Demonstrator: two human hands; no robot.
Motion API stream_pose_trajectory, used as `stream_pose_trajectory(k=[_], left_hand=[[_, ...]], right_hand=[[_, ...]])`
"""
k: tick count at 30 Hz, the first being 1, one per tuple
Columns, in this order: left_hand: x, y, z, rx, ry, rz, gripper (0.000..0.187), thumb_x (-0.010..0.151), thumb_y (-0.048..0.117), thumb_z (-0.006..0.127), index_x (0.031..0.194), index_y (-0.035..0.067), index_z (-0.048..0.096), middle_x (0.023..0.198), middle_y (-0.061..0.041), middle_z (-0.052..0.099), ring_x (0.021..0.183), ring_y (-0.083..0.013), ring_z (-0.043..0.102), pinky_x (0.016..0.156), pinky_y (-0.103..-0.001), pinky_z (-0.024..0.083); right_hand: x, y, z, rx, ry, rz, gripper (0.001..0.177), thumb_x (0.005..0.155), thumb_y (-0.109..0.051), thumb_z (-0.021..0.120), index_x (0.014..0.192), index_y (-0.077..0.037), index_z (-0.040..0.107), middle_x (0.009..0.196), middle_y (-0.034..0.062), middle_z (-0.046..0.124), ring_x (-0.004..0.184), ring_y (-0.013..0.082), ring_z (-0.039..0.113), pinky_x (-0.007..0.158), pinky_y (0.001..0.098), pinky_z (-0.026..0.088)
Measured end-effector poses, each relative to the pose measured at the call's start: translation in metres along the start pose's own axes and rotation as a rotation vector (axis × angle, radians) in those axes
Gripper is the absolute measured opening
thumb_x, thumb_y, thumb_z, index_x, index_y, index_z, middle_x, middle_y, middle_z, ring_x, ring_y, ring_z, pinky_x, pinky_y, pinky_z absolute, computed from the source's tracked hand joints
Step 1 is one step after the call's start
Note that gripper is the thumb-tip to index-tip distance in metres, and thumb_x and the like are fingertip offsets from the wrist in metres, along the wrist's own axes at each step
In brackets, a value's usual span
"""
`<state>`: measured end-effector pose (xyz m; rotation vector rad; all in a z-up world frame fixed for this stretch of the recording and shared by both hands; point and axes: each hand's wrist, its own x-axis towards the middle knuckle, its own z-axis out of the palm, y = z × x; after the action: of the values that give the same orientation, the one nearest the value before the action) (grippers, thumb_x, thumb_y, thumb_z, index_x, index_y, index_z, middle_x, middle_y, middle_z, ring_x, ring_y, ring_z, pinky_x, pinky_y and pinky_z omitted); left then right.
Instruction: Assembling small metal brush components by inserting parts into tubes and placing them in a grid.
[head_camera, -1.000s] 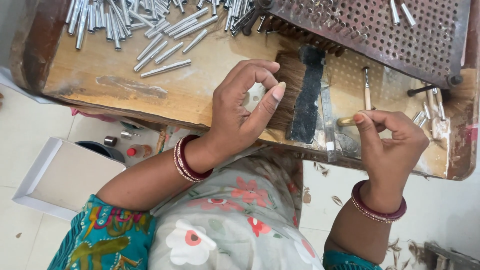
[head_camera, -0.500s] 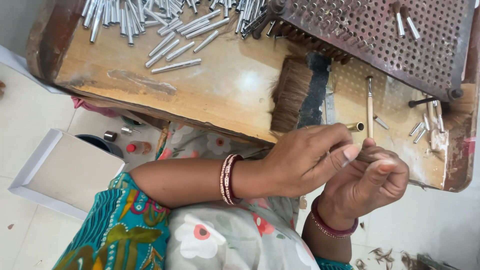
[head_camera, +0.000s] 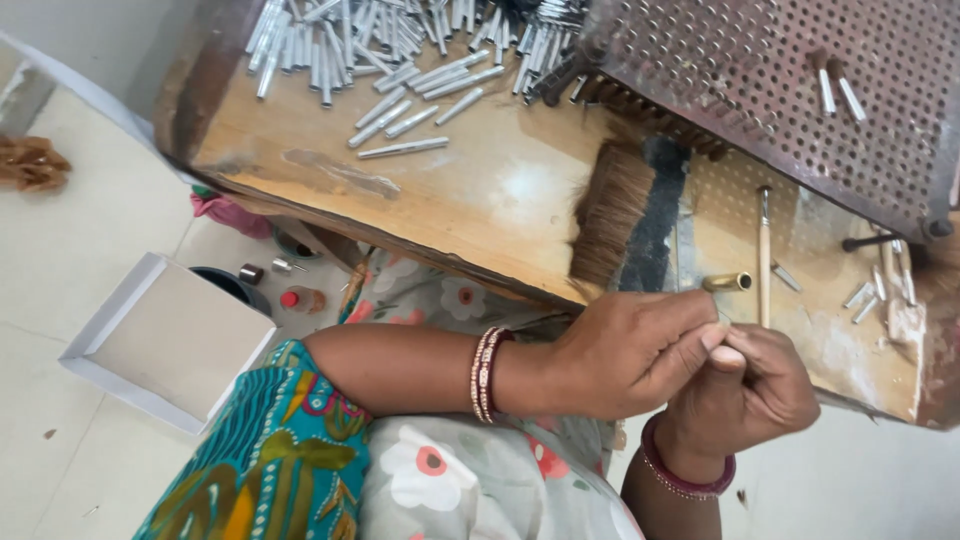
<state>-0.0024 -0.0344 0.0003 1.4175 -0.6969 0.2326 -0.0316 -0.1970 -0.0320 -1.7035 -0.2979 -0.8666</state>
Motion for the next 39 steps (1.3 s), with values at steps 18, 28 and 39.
stream_pose_trajectory(k=[18,28,39], left_hand=[[0.064,-0.066,-0.189,1.554,0.048,-0.071,0.013,0.072,0.013,0.067,0.083,0.008,0.071,0.103,-0.013,0.061,0.107,-0.0329,0.06,0.074,-0.048,0.049],[0.015,0.002,-0.086,0.42,-0.116,0.098,0.026,0.091,0.013,0.07,0.115,0.007,0.062,0.095,-0.009,0.066,0.092,-0.0328,0.067,0.075,-0.043,0.052],[-0.011,-0.006,-0.051,0.256,-0.06,0.21,0.026,0.092,0.003,0.07,0.118,0.006,0.066,0.107,-0.009,0.067,0.098,-0.0288,0.07,0.084,-0.036,0.057]], right_hand=[[0.012,0.028,-0.01,-0.121,0.133,-0.131,0.051,0.121,-0.04,0.068,0.109,0.005,0.048,0.079,0.0106,0.049,0.063,0.0171,0.05,0.059,0.0249,0.042],[0.004,-0.016,0.018,0.037,-0.055,0.057,0.043,0.116,-0.034,0.068,0.115,0.005,0.049,0.118,0.0242,0.067,0.095,0.0231,0.069,0.08,0.0285,0.06],[-0.009,-0.029,0.009,0.359,-0.05,0.246,0.039,0.113,-0.027,0.074,0.109,0.006,0.053,0.102,0.0281,0.069,0.077,0.0231,0.069,0.072,0.0322,0.061]])
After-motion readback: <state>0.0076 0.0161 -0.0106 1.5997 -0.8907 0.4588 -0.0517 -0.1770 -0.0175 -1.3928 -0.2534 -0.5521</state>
